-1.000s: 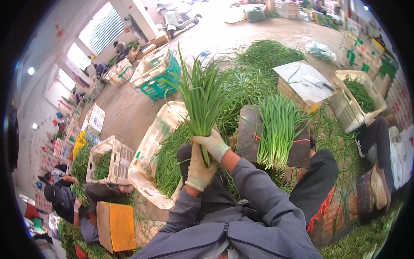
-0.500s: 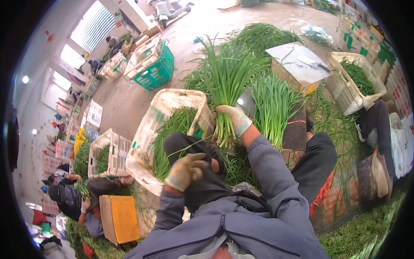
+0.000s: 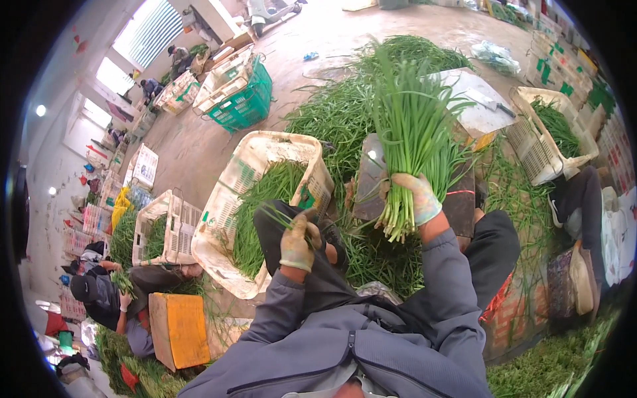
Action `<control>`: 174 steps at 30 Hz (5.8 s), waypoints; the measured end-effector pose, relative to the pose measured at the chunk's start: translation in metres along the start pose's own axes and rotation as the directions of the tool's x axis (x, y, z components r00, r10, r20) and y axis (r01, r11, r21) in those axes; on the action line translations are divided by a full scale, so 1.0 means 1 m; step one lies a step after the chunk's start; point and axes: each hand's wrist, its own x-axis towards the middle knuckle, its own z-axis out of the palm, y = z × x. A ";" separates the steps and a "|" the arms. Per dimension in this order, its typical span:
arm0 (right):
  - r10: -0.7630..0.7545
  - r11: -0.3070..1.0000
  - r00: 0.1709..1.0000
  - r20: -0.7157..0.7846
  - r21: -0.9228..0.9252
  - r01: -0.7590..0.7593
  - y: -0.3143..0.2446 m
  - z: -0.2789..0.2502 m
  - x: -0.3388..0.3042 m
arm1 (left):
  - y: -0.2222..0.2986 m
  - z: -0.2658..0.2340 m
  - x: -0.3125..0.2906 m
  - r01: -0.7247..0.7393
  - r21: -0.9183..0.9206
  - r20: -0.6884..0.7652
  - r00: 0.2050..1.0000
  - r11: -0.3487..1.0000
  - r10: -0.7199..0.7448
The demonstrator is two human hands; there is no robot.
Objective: The person picks up a handful of chives from a basket, aligns the root ends, and ties them together with a red string.
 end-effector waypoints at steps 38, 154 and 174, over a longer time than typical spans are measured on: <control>0.527 0.489 0.848 -0.058 -0.795 -0.359 0.083 0.009 -0.024 | 0.103 0.018 0.163 0.092 -0.440 0.318 0.946 0.893 0.059; -0.423 0.008 0.881 0.209 -0.972 0.234 0.066 0.037 0.028 | 0.067 -0.003 0.201 0.037 -0.534 0.202 0.976 0.845 0.085; 0.109 0.971 0.991 0.076 -0.220 -0.090 0.105 0.028 0.046 | 0.083 -0.023 0.199 -0.099 -0.782 0.131 0.939 0.615 0.319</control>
